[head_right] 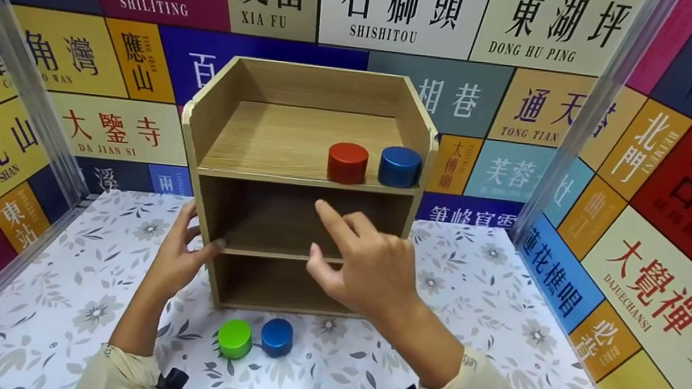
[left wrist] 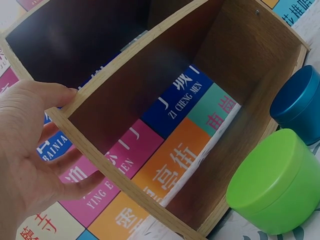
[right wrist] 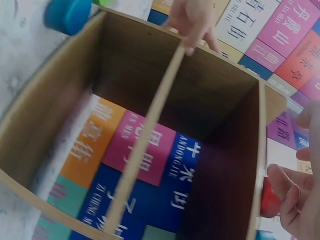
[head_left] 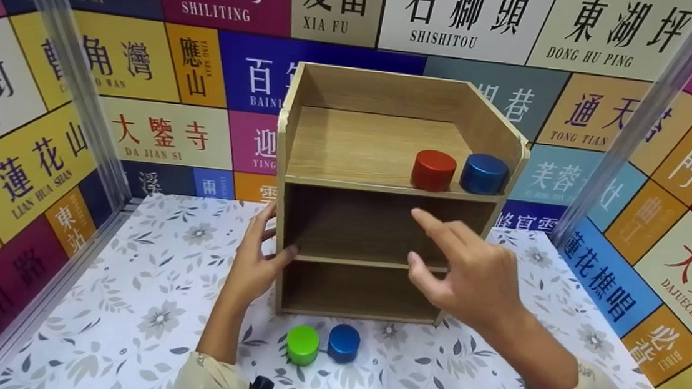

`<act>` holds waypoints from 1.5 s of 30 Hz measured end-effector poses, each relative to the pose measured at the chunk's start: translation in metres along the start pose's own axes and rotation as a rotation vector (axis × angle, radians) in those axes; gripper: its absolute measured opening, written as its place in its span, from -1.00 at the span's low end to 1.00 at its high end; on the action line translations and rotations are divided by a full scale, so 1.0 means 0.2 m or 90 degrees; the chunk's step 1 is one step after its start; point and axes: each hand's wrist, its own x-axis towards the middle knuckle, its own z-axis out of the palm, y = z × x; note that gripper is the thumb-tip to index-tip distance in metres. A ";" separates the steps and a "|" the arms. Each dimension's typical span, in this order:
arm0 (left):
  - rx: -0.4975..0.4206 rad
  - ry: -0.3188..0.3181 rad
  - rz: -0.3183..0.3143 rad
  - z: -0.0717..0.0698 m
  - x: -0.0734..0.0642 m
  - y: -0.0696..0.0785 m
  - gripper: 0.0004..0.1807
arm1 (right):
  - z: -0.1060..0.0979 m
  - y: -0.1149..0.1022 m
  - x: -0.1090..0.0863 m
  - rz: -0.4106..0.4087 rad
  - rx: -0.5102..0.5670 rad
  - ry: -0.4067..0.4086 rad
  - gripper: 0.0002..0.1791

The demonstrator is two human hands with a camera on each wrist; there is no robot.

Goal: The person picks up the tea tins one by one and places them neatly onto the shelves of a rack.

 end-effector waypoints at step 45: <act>0.015 0.003 0.021 -0.01 -0.01 0.01 -0.06 | 0.56 -0.24 -0.57 -0.014 0.033 -0.298 -0.36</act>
